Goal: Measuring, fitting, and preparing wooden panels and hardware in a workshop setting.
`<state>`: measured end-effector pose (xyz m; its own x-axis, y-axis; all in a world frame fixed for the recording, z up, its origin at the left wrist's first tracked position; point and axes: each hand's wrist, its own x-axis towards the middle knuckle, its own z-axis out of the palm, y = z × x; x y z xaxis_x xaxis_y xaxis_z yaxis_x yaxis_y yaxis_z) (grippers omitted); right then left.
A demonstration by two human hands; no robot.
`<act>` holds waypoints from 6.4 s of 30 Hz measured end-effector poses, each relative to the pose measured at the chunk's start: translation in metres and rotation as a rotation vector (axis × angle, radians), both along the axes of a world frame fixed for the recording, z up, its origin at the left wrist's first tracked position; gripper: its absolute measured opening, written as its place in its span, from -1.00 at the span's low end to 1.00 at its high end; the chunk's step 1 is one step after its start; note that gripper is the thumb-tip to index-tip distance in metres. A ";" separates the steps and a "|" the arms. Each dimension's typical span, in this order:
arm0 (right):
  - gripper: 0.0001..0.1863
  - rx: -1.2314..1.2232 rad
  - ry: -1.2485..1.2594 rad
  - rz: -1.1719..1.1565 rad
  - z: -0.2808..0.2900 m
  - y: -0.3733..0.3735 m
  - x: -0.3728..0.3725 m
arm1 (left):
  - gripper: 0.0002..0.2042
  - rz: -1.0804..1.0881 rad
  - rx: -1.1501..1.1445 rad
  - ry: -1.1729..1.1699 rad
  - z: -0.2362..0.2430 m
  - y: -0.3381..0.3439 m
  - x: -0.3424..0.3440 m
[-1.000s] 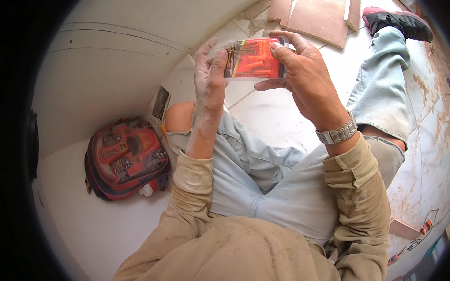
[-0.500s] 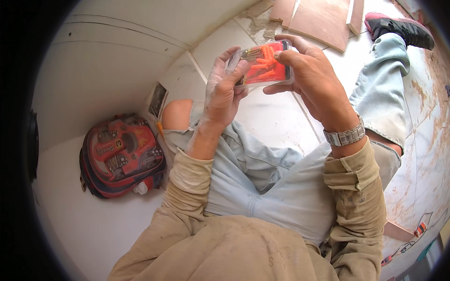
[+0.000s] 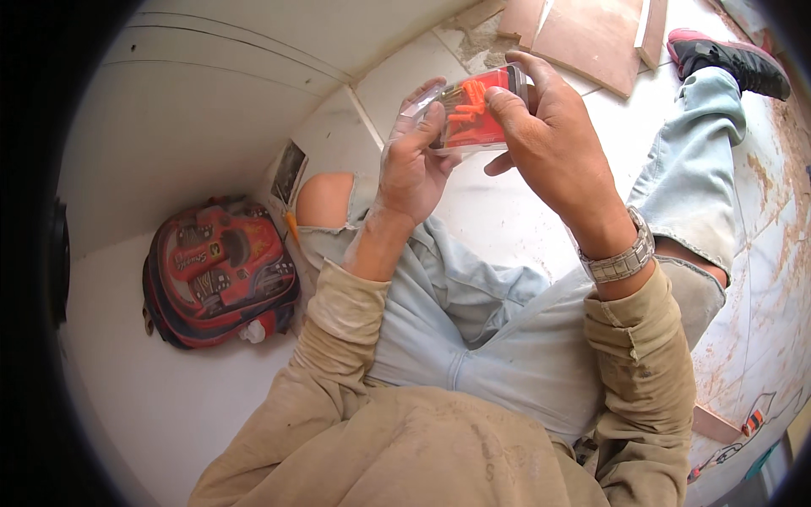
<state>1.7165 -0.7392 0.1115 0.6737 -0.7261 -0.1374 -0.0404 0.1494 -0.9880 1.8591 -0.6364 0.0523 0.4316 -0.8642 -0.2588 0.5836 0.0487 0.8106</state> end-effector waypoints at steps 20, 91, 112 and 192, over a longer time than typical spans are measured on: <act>-0.51 0.484 -0.168 0.008 -0.029 -0.009 -0.008 | -0.60 0.028 -0.107 -0.267 0.010 -0.004 0.012; -0.49 0.176 -0.002 -0.008 -0.007 -0.012 -0.012 | -0.72 -0.179 0.084 -0.075 0.001 0.016 0.019; -0.50 0.170 -0.016 -0.010 -0.004 -0.009 -0.014 | -0.75 -0.203 0.199 -0.443 0.003 0.013 0.026; -0.43 0.304 -0.169 0.024 -0.041 0.009 0.003 | -0.33 0.143 0.035 -0.433 0.009 -0.001 0.008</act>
